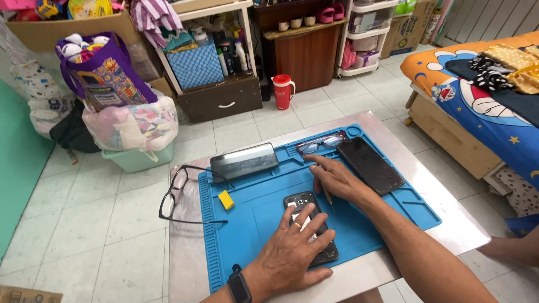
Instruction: Using a precision screwdriver to remove or install screws on the internal frame of a disassembled smartphone.
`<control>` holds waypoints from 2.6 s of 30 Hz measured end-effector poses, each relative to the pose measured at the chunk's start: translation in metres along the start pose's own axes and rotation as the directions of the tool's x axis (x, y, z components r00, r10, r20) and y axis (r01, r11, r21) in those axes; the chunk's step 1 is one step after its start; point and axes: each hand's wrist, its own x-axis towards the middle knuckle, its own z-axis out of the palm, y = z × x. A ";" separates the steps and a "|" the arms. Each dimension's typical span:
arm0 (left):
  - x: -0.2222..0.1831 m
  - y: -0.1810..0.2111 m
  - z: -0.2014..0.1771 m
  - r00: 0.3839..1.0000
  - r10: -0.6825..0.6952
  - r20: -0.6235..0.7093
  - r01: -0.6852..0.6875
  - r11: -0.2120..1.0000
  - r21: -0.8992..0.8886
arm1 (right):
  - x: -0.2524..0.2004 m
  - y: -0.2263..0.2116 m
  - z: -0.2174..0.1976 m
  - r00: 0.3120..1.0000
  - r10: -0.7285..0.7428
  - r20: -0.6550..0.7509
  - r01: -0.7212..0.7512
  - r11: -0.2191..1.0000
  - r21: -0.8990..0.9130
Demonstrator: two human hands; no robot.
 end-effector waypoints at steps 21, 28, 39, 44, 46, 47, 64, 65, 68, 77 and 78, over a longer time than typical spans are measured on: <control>0.001 -0.003 0.024 0.976 -0.032 -0.215 0.082 0.970 0.230 | -0.007 -0.017 0.001 0.997 0.070 0.018 -0.070 0.998 0.004; 0.001 -0.016 0.018 0.967 -0.134 -0.217 0.153 0.985 0.074 | -0.013 -0.027 -0.002 0.990 0.142 0.016 -0.138 0.981 -0.135; -0.025 -0.090 0.023 0.791 -0.549 -0.271 0.544 0.833 -0.100 | -0.006 -0.015 0.001 0.995 0.100 0.020 -0.098 0.993 -0.066; -0.024 -0.089 0.016 0.824 -0.545 -0.154 0.542 0.838 -0.061 | -0.010 -0.024 0.003 0.991 0.124 -0.044 -0.124 0.992 -0.002; -0.019 -0.089 0.015 0.818 -0.555 -0.147 0.550 0.831 -0.082 | -0.007 -0.018 0.001 0.990 0.133 -0.046 -0.132 0.991 0.015; -0.017 -0.088 0.016 0.829 -0.533 -0.171 0.522 0.846 -0.105 | -0.005 -0.013 0.001 0.995 0.092 -0.039 -0.090 0.995 0.033; -0.019 -0.115 0.050 0.854 -0.481 -0.196 0.450 0.874 -0.182 | -0.030 -0.020 0.000 0.860 -0.493 -0.130 0.495 0.869 -0.024; -0.019 -0.115 0.050 0.861 -0.471 -0.195 0.444 0.881 -0.164 | -0.033 -0.023 0.001 0.861 -0.501 -0.089 0.497 0.866 -0.060; -0.020 -0.116 0.054 0.868 -0.451 -0.207 0.431 0.892 -0.136 | -0.037 -0.026 0.008 0.860 -0.508 -0.038 0.507 0.861 -0.048; -0.019 -0.112 0.049 0.869 -0.462 -0.177 0.444 0.886 -0.130 | -0.052 -0.035 0.029 0.781 -0.624 -0.037 0.616 0.778 -0.125; -0.019 -0.112 0.048 0.867 -0.467 -0.174 0.450 0.884 -0.131 | -0.053 -0.036 0.029 0.758 -0.653 -0.009 0.636 0.742 -0.212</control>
